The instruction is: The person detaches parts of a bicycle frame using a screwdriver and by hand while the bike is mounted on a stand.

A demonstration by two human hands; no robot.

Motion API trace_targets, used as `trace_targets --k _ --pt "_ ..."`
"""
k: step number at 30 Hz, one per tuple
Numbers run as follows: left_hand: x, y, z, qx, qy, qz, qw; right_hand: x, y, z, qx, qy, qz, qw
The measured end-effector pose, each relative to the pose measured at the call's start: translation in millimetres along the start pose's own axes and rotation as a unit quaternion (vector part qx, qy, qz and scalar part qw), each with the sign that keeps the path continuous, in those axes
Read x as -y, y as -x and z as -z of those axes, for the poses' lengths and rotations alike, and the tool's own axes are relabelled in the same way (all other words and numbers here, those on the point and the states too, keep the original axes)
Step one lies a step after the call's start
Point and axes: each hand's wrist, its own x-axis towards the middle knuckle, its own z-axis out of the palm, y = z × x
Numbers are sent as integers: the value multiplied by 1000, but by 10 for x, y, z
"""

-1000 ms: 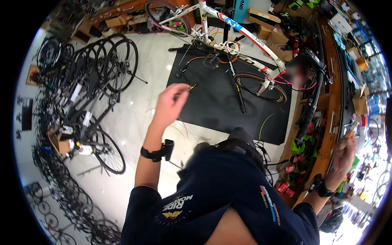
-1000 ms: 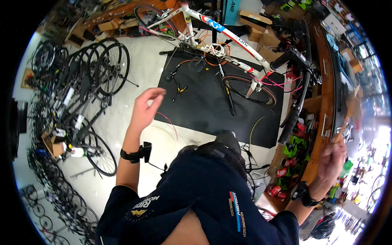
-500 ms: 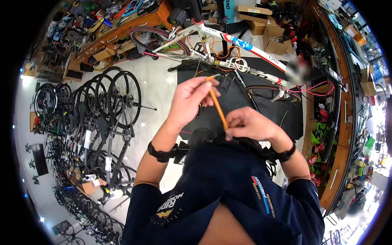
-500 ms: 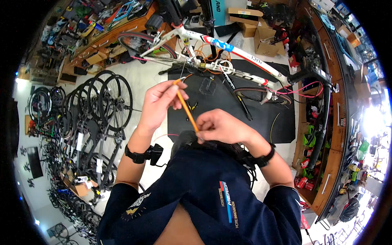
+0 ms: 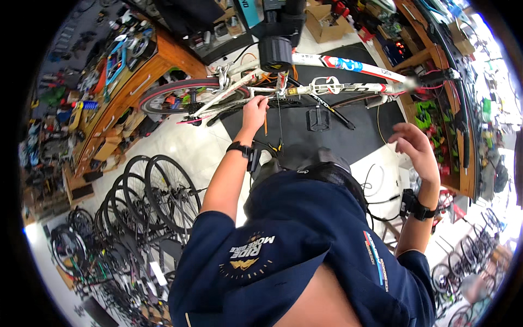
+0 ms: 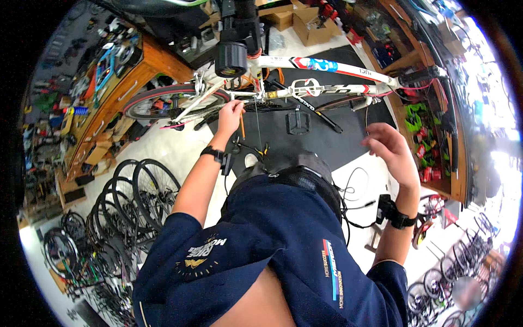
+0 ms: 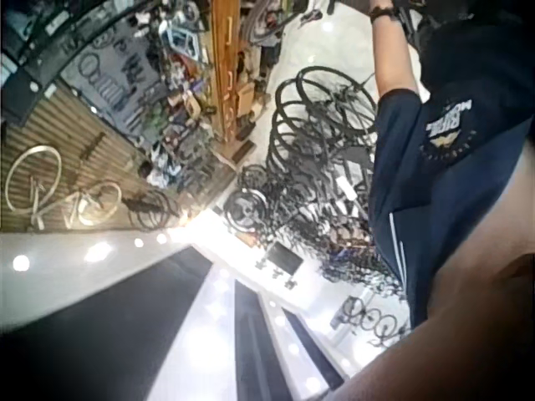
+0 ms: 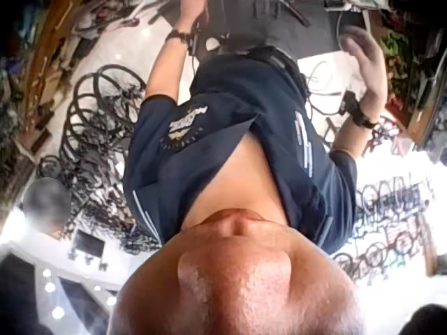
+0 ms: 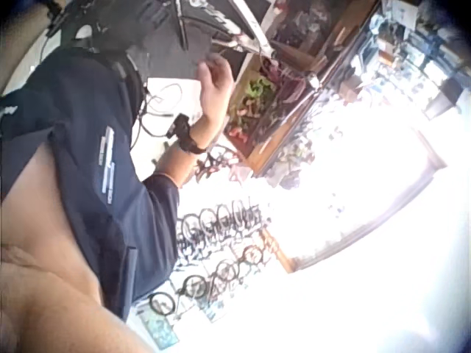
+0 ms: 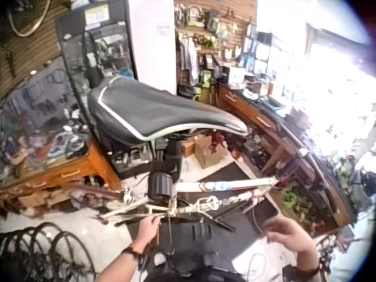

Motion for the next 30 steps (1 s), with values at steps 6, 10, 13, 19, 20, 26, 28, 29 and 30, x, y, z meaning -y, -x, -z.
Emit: trace_targets --k 6,10,13,19,20,26,28,29,30 --pt "529 -316 -209 29 7 41 999 38 419 -234 -93 -16 -65 993" --pt "697 -445 -216 44 15 52 998 13 613 -248 -153 -26 -103 982" --pt "763 -502 -193 83 57 71 992 -26 705 -237 -199 -41 -116 972" --pt "722 -544 -197 109 78 97 986 -55 739 -217 -228 -49 -126 964" --pt "732 -556 -199 118 76 101 985 -54 736 -215 -231 -51 -127 963" --pt "786 -595 -159 137 57 52 988 -146 776 -168 -235 -49 -138 961" --pt "788 -616 -165 137 35 41 989 -191 781 -180 -234 -53 -140 961" --pt "793 -623 -174 137 12 30 990 -210 785 -192 -234 -56 -145 960" --pt "799 -615 -179 137 13 30 990 -217 788 -200 -233 -60 -150 959"
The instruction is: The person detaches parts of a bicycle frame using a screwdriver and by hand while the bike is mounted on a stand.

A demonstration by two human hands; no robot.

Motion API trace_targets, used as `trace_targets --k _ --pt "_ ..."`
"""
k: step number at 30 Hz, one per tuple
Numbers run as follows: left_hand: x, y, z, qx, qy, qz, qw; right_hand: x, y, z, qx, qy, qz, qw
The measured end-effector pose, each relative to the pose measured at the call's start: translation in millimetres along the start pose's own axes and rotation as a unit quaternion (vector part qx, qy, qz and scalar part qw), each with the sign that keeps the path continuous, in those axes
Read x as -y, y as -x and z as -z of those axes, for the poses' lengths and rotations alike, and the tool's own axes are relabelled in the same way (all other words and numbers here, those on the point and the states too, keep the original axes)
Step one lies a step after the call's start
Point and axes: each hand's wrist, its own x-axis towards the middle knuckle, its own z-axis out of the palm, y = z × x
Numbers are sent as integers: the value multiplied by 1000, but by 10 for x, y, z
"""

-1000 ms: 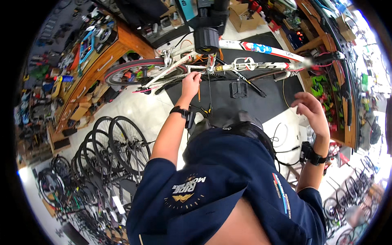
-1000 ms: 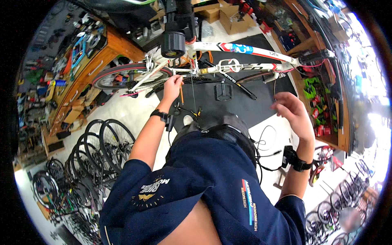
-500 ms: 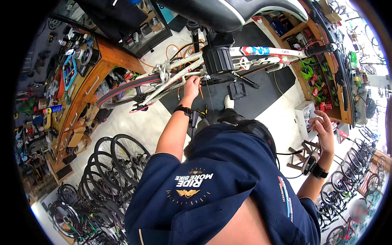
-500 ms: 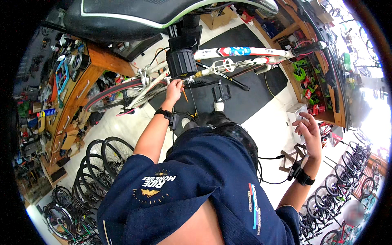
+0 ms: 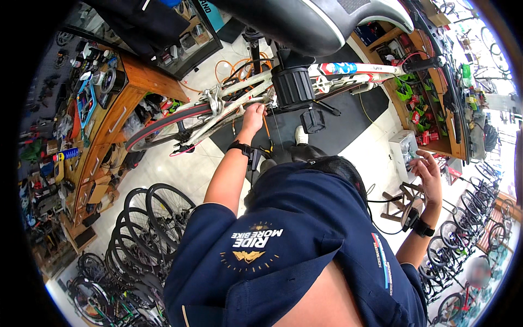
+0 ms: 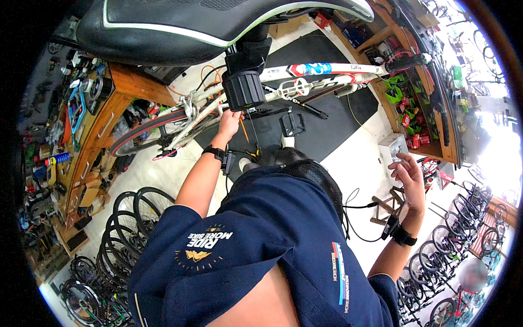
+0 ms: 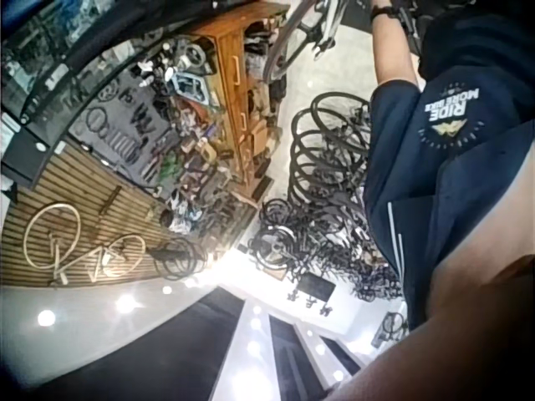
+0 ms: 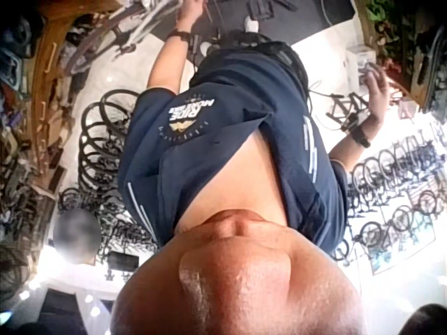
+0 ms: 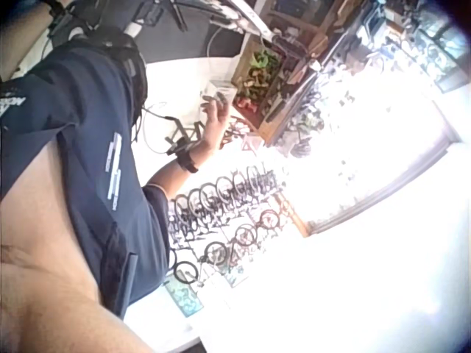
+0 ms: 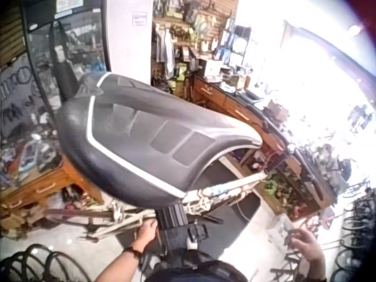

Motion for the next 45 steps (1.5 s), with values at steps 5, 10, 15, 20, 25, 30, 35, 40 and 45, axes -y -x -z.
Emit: trace_targets --k 5,10,15,20,25,30,35,40,45 --pt "-159 19 -24 -7 9 53 999 -35 -11 -64 7 26 -4 1000" --pt "-182 -70 -36 -3 51 130 990 -4 -32 -146 9 30 -16 999" --pt "-209 -169 -46 8 282 299 912 -15 -64 -141 15 35 -26 999" --pt "-141 -281 191 28 476 373 796 -70 -140 -156 37 31 -20 999" --pt "-215 -45 203 37 349 279 894 -158 -161 -193 43 33 -27 998" --pt "-106 228 183 -2 345 207 915 -182 -201 -272 61 37 -29 997" --pt "1 574 306 -33 489 189 851 -110 -238 -299 74 67 -32 995" --pt "-161 890 693 -78 421 47 902 -119 -220 -321 79 75 -44 993" --pt "61 867 670 -122 458 24 880 -114 -293 -444 95 82 -27 992"
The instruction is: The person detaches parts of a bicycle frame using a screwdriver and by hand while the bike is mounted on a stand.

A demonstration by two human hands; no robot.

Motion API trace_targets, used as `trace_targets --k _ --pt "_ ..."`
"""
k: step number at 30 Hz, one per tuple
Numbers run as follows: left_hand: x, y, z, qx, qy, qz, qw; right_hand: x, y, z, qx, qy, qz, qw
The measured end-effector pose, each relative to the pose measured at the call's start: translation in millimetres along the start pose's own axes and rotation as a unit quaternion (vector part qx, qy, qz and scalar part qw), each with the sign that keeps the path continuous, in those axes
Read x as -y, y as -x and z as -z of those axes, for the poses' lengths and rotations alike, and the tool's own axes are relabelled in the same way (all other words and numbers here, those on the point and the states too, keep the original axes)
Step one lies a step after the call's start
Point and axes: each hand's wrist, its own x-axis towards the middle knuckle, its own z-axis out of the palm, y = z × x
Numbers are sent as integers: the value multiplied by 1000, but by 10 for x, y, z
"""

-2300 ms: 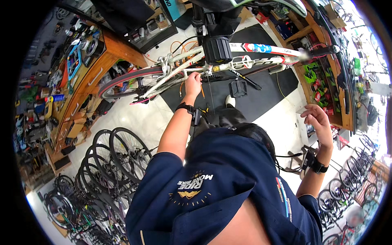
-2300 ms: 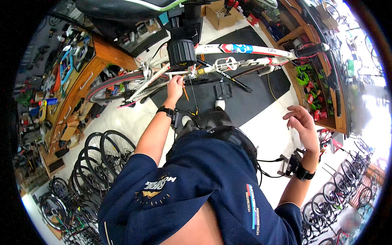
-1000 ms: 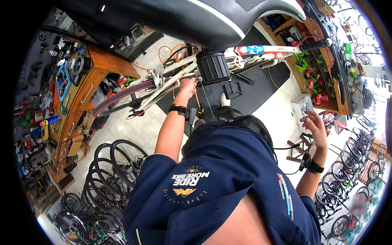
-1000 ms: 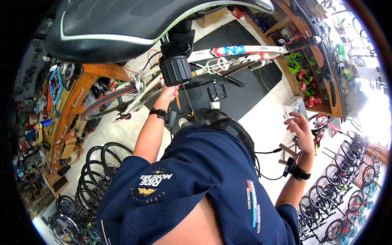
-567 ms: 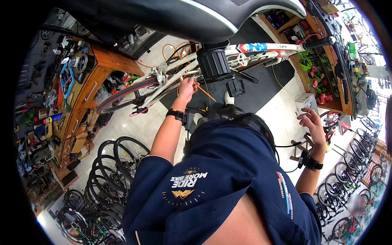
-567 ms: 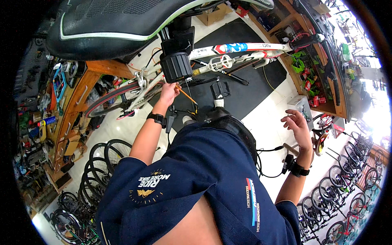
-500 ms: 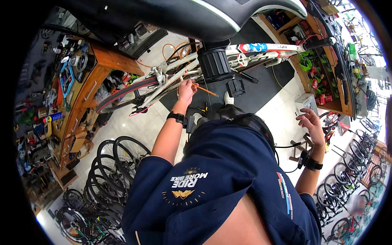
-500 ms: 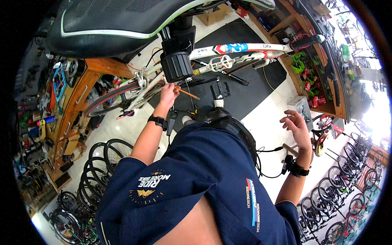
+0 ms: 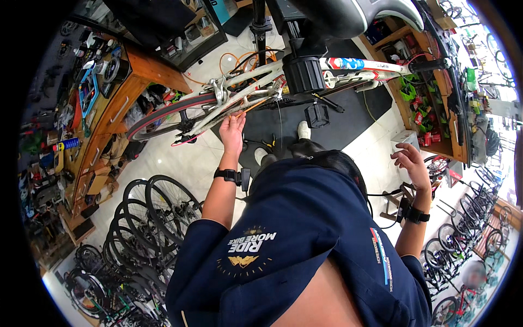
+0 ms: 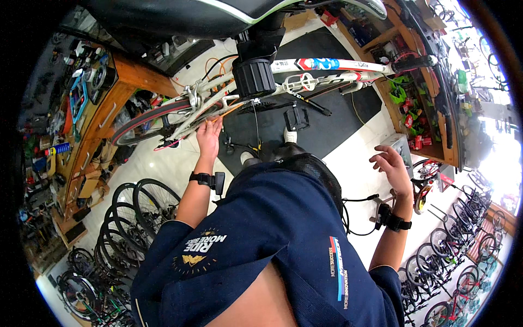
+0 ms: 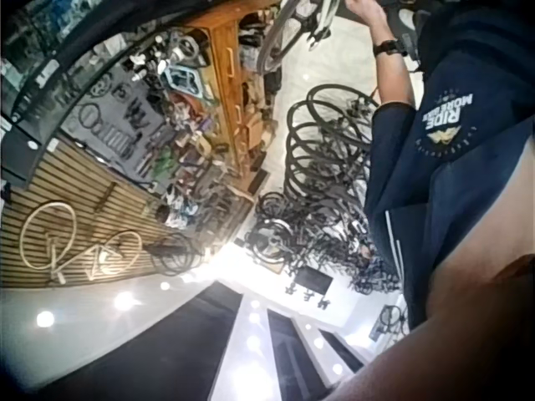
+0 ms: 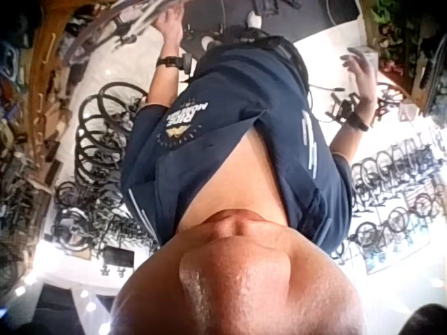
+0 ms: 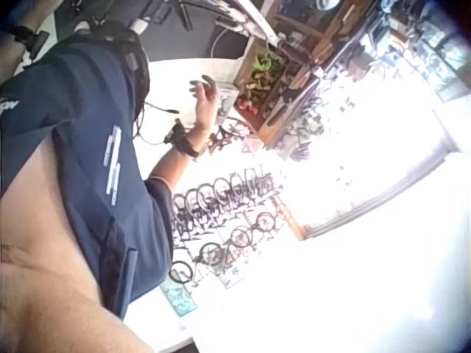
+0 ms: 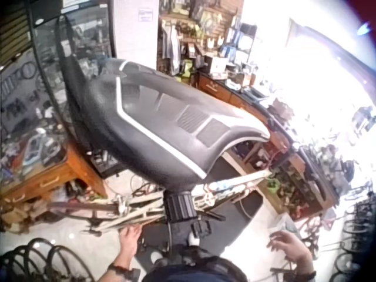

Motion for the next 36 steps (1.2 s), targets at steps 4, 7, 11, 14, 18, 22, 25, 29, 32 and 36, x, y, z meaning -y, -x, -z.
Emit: trace_targets --k 4,7,11,14,18,22,25,29,32,36 --pt "101 -21 -69 3 15 4 1000 -16 15 11 0 1 -2 1000" --pt "119 -56 -70 2 16 4 1000 -20 69 22 -11 6 -14 1000" --pt "103 -74 -73 4 27 6 1000 -99 116 17 -17 2 -24 1000" --pt "91 -71 -73 3 16 12 1000 -101 132 -34 -17 -11 -20 1000" --pt "91 -73 -66 -17 10 0 1000 -78 159 -47 -22 -7 -21 1000" --pt "123 -115 -51 -2 8 1 1000 -104 160 -59 -20 -14 -22 999" --pt "143 -144 -4 -1 23 5 1000 -111 153 -73 -16 -4 -22 1000" --pt "168 -180 47 -33 49 108 992 -111 131 -91 -13 6 -28 1000" --pt "125 -251 -56 -73 -30 158 984 -163 112 -88 -10 20 -30 999" --pt "102 -412 13 -130 -56 217 966 -201 80 -94 -2 30 -32 999"
